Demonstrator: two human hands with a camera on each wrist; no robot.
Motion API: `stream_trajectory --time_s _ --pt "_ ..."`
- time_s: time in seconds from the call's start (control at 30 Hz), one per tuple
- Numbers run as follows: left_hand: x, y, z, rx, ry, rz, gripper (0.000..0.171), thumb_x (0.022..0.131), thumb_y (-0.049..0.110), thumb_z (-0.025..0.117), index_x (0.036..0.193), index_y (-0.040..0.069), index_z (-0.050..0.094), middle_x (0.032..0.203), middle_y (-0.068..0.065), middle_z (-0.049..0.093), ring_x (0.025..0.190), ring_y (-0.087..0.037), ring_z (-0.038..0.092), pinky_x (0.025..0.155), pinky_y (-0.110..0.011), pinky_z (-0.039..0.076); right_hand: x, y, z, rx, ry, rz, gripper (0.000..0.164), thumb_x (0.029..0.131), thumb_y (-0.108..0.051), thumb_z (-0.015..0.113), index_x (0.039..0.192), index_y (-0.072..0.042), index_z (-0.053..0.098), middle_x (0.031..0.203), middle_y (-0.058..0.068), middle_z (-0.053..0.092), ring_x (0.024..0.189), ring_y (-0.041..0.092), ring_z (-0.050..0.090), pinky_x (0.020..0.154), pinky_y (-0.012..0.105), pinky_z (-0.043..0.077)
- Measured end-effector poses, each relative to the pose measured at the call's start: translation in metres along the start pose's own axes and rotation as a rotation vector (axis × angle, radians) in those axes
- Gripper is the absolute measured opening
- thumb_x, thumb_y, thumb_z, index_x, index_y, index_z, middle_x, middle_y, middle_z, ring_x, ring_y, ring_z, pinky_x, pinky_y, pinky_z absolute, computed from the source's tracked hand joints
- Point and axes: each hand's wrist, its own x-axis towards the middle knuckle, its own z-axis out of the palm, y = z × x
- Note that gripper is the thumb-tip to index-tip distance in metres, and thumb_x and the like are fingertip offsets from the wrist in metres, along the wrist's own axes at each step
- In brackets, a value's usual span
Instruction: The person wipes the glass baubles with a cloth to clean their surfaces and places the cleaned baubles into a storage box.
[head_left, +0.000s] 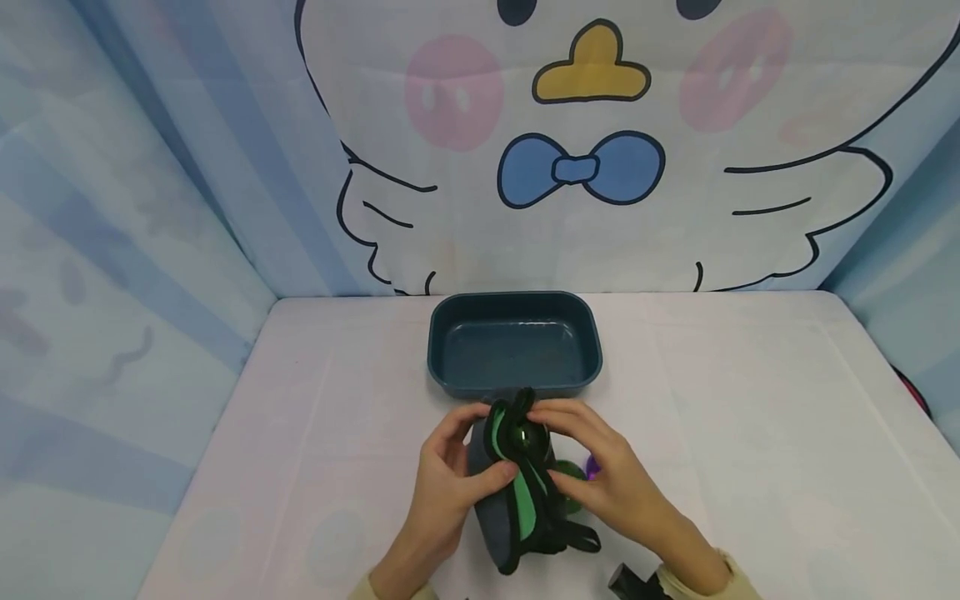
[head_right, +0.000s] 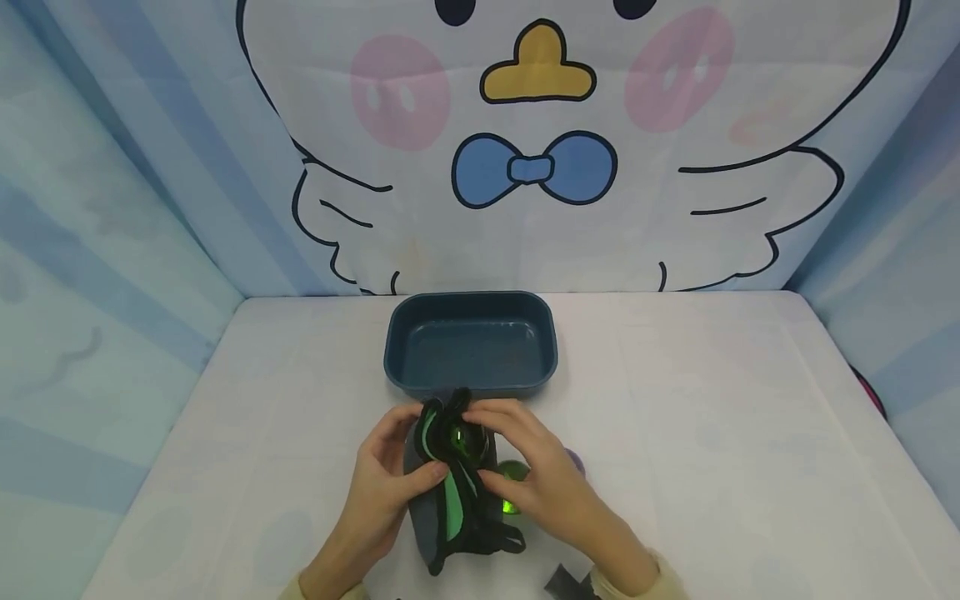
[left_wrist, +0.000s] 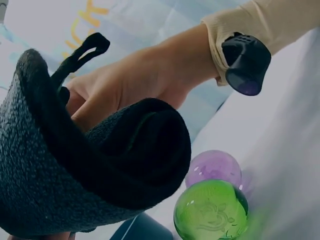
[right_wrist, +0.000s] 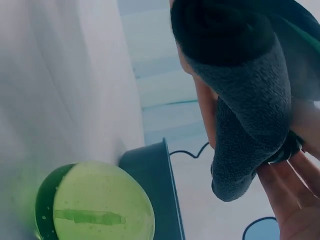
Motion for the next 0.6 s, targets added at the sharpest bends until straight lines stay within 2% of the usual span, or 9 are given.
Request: stream_trajectory --time_s 0.2,0.3,0.4,0.5,0.6 --pt "-0.0011 -0.0007 -0.0001 -0.002 -0.034 0.015 0.057 0.076 0.000 0.081 0.126 0.003 0.054 0.129 -0.011 0.052 0.112 -0.023 0.056 0.092 -0.030 0.056 0.0002 -0.0007 -0.0042 0.006 -0.001 -0.025 0.061 0.080 0.007 0.076 0.136 -0.007 0.057 0.132 0.009 0.060 0.125 0.010 0.055 0.098 0.023 0.052" --pt "-0.0012 -0.0007 -0.0007 -0.008 -0.053 0.018 0.057 0.077 0.000 0.080 0.127 0.003 0.053 0.128 -0.011 0.052 0.106 -0.023 0.059 0.088 -0.031 0.058 0.0012 -0.0015 -0.0067 0.017 -0.015 -0.005 0.059 0.082 0.005 0.075 0.137 -0.006 0.057 0.131 0.010 0.062 0.122 0.010 0.058 0.095 0.024 0.054" --pt "-0.0010 -0.0002 -0.0007 -0.002 -0.038 0.015 0.057 0.077 -0.001 0.080 0.127 0.004 0.053 0.130 -0.011 0.051 0.111 -0.024 0.057 0.090 -0.031 0.058 0.0011 -0.0023 -0.0065 0.011 -0.030 0.043 0.058 0.086 0.002 0.072 0.140 -0.008 0.056 0.134 0.010 0.062 0.124 0.010 0.057 0.097 0.024 0.053" --pt "-0.0003 0.0008 -0.0003 0.008 -0.003 0.015 0.057 0.076 0.000 0.081 0.126 0.004 0.054 0.133 -0.011 0.050 0.120 -0.024 0.052 0.094 -0.030 0.056 0.0005 -0.0021 -0.0036 -0.014 -0.028 0.051 0.058 0.088 0.001 0.071 0.142 -0.009 0.053 0.139 0.010 0.058 0.130 0.011 0.053 0.099 0.022 0.050" --pt "0.0004 0.0016 0.0001 0.011 0.022 0.017 0.056 0.076 0.001 0.082 0.126 0.004 0.055 0.134 -0.011 0.050 0.124 -0.024 0.049 0.095 -0.029 0.055 -0.0003 -0.0015 0.0000 -0.007 0.005 0.023 0.066 0.083 0.006 0.075 0.143 -0.008 0.052 0.143 0.009 0.054 0.134 0.014 0.048 0.104 0.021 0.046"
